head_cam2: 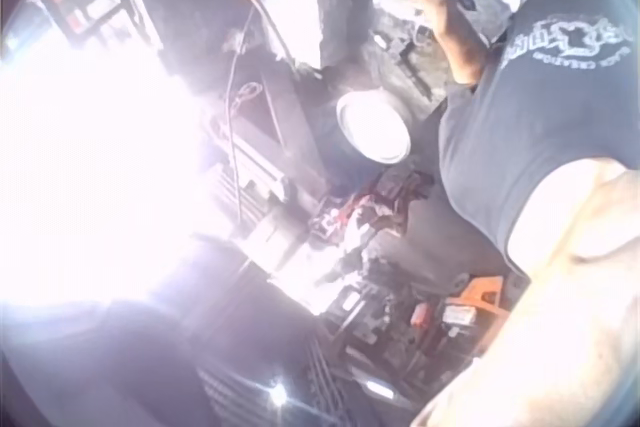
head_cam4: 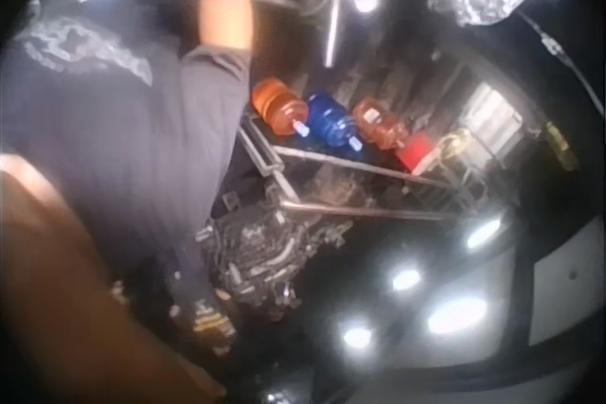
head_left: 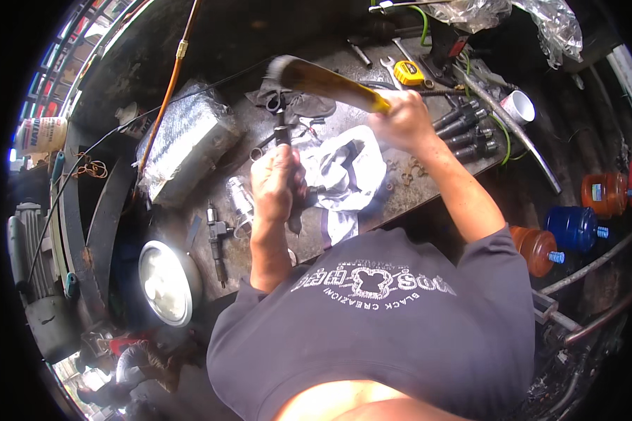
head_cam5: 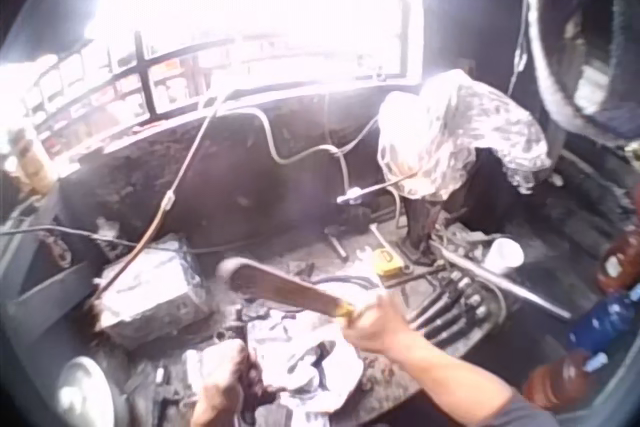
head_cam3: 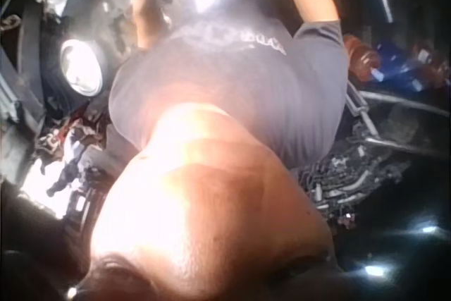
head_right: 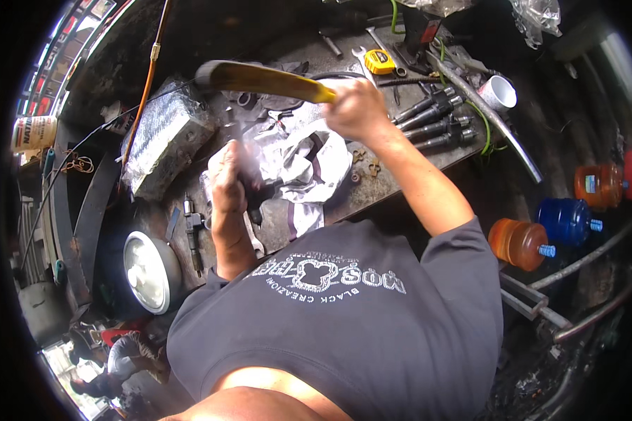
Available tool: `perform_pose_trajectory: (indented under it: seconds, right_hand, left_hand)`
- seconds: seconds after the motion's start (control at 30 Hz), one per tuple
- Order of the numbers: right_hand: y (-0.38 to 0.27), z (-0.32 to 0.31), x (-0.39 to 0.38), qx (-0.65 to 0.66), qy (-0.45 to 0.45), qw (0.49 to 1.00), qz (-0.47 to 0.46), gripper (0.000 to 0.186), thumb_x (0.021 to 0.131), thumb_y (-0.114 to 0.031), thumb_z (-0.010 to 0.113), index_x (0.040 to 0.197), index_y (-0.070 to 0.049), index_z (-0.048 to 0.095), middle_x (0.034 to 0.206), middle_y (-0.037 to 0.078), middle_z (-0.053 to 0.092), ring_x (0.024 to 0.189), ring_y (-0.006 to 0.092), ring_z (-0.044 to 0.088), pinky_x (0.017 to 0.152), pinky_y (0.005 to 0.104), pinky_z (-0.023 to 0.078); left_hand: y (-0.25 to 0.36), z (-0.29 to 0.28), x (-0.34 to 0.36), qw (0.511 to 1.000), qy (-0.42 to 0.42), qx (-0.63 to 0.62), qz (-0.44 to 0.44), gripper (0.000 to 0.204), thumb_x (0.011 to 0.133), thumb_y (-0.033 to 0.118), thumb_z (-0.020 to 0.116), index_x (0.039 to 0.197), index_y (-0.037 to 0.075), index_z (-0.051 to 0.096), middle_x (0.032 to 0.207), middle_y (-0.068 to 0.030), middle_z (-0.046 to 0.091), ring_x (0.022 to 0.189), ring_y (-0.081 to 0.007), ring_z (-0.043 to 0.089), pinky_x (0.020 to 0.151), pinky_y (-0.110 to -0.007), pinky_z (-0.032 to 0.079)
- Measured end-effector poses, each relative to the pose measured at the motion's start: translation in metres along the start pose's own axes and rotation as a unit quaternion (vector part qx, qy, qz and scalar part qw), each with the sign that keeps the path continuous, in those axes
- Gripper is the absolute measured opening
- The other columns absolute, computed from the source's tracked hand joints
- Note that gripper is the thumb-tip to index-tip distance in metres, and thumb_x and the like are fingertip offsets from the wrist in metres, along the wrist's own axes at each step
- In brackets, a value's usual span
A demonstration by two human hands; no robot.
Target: The person cleans a fuel injector by wiping it with a cloth and scrubbing it with a wire brush on a metal workbench.
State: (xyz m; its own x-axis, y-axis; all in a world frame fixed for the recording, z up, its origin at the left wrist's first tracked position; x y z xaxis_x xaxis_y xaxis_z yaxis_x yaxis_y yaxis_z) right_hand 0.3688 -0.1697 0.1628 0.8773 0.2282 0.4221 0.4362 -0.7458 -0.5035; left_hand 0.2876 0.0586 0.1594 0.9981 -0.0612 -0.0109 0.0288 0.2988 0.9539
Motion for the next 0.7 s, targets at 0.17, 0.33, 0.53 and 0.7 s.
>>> perform_pose_trajectory:
  seconds: [0.17,0.33,0.53,0.7]
  right_hand:
    - [0.006,0.027,-0.017,0.012,-0.051,0.998,-0.031,0.014,0.065,-0.013,0.058,0.076,-0.008,0.065,0.063,0.015,0.061,0.056,0.0305,0.062,0.053,0.0376,0.051]
    - [0.013,-0.002,-0.006,0.035,-0.104,0.989,0.100,0.014,0.073,-0.019,0.054,0.073,-0.012,0.066,0.063,0.013,0.063,0.057,0.0289,0.064,0.058,0.0409,0.054]
    - [0.026,0.013,-0.022,-0.016,-0.136,0.985,0.104,0.016,0.069,-0.019,0.057,0.075,-0.006,0.064,0.072,0.016,0.064,0.072,0.0333,0.063,0.072,0.0408,0.050]
    - [0.006,0.000,-0.016,0.009,-0.086,0.995,0.048,0.016,0.066,-0.014,0.056,0.075,-0.002,0.061,0.062,0.015,0.060,0.060,0.0299,0.061,0.055,0.0375,0.046]
  left_hand:
    - [0.007,0.021,-0.005,0.999,-0.022,-0.033,-0.036,0.033,0.094,0.032,0.047,0.080,0.003,0.053,0.056,-0.0026,0.046,0.043,-0.0103,0.043,0.040,-0.023,0.037]
    - [-0.010,0.014,-0.004,0.994,-0.024,-0.075,-0.082,0.032,0.094,0.032,0.048,0.079,0.004,0.051,0.057,-0.0028,0.045,0.044,-0.0101,0.041,0.041,-0.023,0.037]
    - [0.009,0.018,-0.009,0.992,-0.006,-0.101,-0.075,0.033,0.093,0.034,0.048,0.080,0.003,0.051,0.057,-0.0038,0.045,0.044,-0.0108,0.041,0.041,-0.023,0.037]
    - [-0.002,0.009,-0.006,0.999,-0.040,-0.026,-0.005,0.033,0.093,0.032,0.048,0.080,0.003,0.053,0.056,-0.0037,0.047,0.043,-0.0102,0.042,0.040,-0.023,0.037]
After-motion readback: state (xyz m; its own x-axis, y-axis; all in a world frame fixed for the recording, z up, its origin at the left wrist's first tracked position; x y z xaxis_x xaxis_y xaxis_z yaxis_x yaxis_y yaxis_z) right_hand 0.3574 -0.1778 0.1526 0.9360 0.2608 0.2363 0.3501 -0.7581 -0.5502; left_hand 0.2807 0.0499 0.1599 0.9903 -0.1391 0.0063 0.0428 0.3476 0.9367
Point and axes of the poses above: each hand's wrist, its own x-axis towards the middle knuckle, its own z-axis out of the palm, y = z × x, the point moved 1 cm from there along x, towards the middle knuckle
